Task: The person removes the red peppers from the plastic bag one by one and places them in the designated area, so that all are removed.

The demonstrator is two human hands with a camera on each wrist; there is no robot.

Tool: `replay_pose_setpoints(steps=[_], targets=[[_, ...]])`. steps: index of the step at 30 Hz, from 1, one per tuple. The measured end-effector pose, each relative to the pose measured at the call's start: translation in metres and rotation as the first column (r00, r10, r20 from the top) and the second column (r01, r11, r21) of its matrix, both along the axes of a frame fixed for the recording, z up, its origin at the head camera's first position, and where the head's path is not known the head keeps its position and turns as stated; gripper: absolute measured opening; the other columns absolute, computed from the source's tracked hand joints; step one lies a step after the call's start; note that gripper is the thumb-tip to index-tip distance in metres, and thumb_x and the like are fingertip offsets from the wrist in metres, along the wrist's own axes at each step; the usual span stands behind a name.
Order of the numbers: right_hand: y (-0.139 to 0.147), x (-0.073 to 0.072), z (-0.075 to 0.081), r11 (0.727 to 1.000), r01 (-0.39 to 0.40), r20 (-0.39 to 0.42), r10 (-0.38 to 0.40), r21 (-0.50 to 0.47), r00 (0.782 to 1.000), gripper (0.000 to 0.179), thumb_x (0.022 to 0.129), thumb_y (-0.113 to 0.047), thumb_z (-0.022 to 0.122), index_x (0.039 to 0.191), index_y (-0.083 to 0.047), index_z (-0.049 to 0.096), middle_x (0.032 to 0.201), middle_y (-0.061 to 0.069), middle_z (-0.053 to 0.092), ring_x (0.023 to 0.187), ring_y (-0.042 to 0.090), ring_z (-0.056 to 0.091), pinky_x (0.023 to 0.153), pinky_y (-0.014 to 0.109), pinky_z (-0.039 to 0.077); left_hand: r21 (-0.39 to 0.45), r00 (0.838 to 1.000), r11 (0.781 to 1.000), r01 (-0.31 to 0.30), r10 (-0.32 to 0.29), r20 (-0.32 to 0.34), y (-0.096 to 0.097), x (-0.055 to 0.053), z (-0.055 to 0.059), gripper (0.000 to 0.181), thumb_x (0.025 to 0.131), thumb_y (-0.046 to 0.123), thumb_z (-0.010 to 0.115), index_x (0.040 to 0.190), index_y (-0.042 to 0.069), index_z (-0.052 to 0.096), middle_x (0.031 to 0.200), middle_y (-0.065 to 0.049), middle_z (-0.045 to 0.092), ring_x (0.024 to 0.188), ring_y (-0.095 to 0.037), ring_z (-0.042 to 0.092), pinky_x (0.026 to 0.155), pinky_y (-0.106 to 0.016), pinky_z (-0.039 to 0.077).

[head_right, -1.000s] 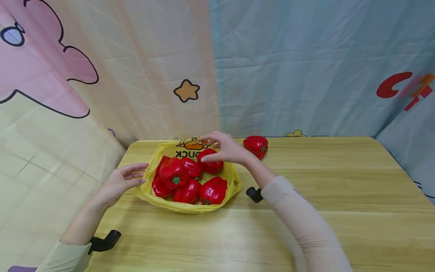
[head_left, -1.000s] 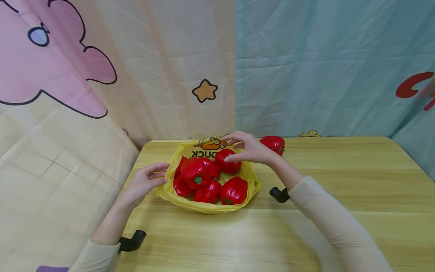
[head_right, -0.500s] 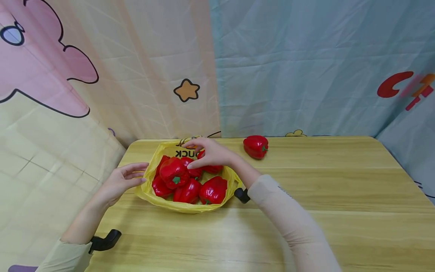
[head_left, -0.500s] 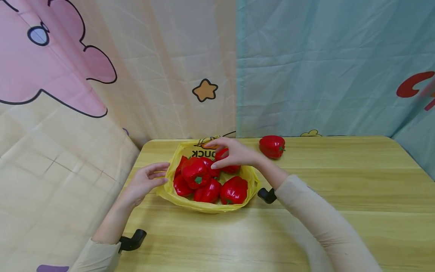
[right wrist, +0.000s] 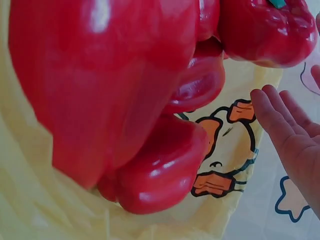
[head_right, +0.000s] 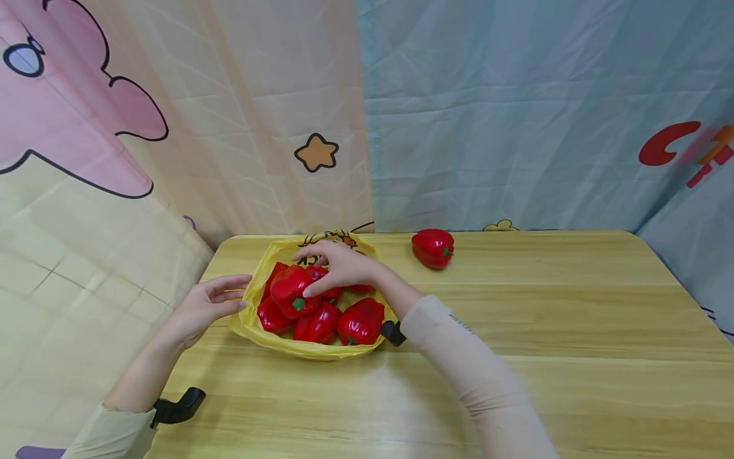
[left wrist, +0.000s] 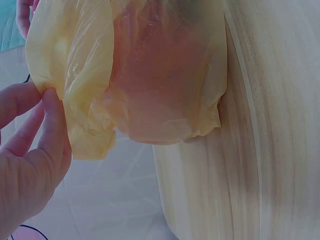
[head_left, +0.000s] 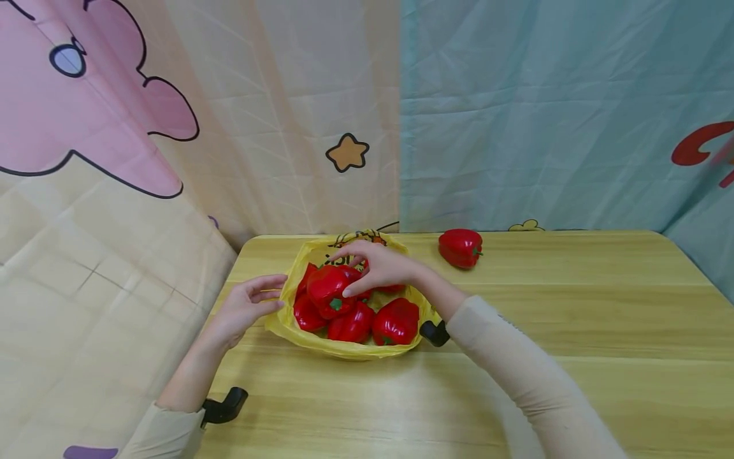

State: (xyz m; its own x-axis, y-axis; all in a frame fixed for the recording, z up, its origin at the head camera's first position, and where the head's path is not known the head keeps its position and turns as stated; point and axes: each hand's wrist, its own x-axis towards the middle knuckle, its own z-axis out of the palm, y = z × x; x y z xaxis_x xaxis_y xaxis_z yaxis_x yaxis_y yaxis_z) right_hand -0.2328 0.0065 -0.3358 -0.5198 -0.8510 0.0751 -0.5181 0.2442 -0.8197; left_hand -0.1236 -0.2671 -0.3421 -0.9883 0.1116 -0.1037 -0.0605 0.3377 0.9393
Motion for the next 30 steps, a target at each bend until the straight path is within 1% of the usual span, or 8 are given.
replay_pose_setpoints(steps=[3,7,11,14,19,22,26,30], targets=[[-0.004,0.001,-0.003,1.0,-0.002,0.025,0.002,0.015,1.0,0.061,0.078,-0.023,0.075,0.133,-0.013,0.05,0.131,0.01,0.044,0.115,0.03,0.047,0.081,0.027,0.051,0.002,1.0,1.0,-0.007,0.007,0.005,-0.001,0.0,0.0,0.049,0.085,-0.007,0.059,0.132,-0.009,0.043,0.13,-0.028,0.044,0.103,-0.023,0.057,0.08,-0.024,0.052],[-0.008,0.003,-0.007,1.0,0.009,0.043,-0.01,0.029,0.999,0.061,0.078,-0.024,0.075,0.133,-0.018,0.05,0.127,0.002,0.046,0.114,0.023,0.048,0.083,0.028,0.049,0.001,1.0,1.0,-0.006,0.006,0.008,-0.001,0.0,-0.001,0.049,0.086,-0.007,0.059,0.132,-0.009,0.043,0.13,-0.029,0.044,0.103,-0.023,0.057,0.081,-0.024,0.051],[-0.009,0.002,-0.01,1.0,0.018,0.046,-0.019,0.025,0.999,0.059,0.078,-0.026,0.076,0.131,-0.022,0.052,0.127,-0.002,0.047,0.112,0.019,0.048,0.084,0.028,0.049,0.002,1.0,1.0,0.0,0.0,0.006,-0.002,0.0,-0.002,0.049,0.086,-0.007,0.059,0.132,-0.009,0.043,0.129,-0.029,0.044,0.103,-0.023,0.056,0.081,-0.024,0.051],[-0.01,0.001,-0.013,1.0,0.017,0.099,-0.018,0.018,0.995,0.059,0.078,-0.025,0.076,0.131,-0.022,0.052,0.127,-0.001,0.047,0.113,0.021,0.047,0.084,0.029,0.049,0.005,1.0,1.0,0.002,-0.002,0.001,-0.002,0.0,-0.003,0.049,0.086,-0.007,0.058,0.132,-0.009,0.043,0.129,-0.029,0.045,0.104,-0.025,0.056,0.081,-0.024,0.051],[-0.012,-0.001,-0.018,1.0,0.006,0.241,-0.009,0.012,0.971,0.061,0.078,-0.021,0.075,0.132,-0.023,0.049,0.128,-0.001,0.047,0.116,0.022,0.045,0.083,0.032,0.05,0.004,1.0,1.0,-0.001,0.001,-0.002,-0.003,0.0,-0.004,0.049,0.086,-0.007,0.058,0.132,-0.009,0.043,0.129,-0.029,0.045,0.103,-0.024,0.056,0.081,-0.024,0.051],[-0.015,-0.001,-0.021,1.0,-0.005,0.302,0.007,-0.008,0.953,0.061,0.078,-0.018,0.075,0.132,-0.023,0.048,0.128,0.001,0.048,0.116,0.023,0.045,0.084,0.033,0.051,0.005,1.0,1.0,-0.003,0.003,-0.001,-0.003,-0.001,-0.004,0.049,0.086,-0.007,0.058,0.132,-0.009,0.043,0.129,-0.029,0.045,0.102,-0.021,0.057,0.081,-0.024,0.051],[-0.018,-0.001,-0.024,0.999,-0.019,0.338,0.031,-0.041,0.941,0.062,0.078,-0.016,0.075,0.133,-0.022,0.047,0.125,0.002,0.051,0.113,0.022,0.048,0.085,0.034,0.05,0.01,1.0,1.0,0.0,0.0,-0.001,-0.004,0.0,-0.004,0.049,0.086,-0.008,0.058,0.132,-0.01,0.043,0.129,-0.03,0.045,0.101,-0.019,0.057,0.081,-0.024,0.051],[-0.021,-0.001,-0.026,0.997,-0.031,0.363,0.052,-0.064,0.93,0.063,0.078,-0.013,0.075,0.134,-0.021,0.047,0.123,0.002,0.052,0.111,0.021,0.05,0.085,0.034,0.05,0.006,1.0,1.0,-0.002,0.002,0.004,-0.003,-0.001,-0.004,0.05,0.086,-0.007,0.058,0.133,-0.009,0.043,0.129,-0.029,0.045,0.102,-0.021,0.057,0.081,-0.025,0.051]])
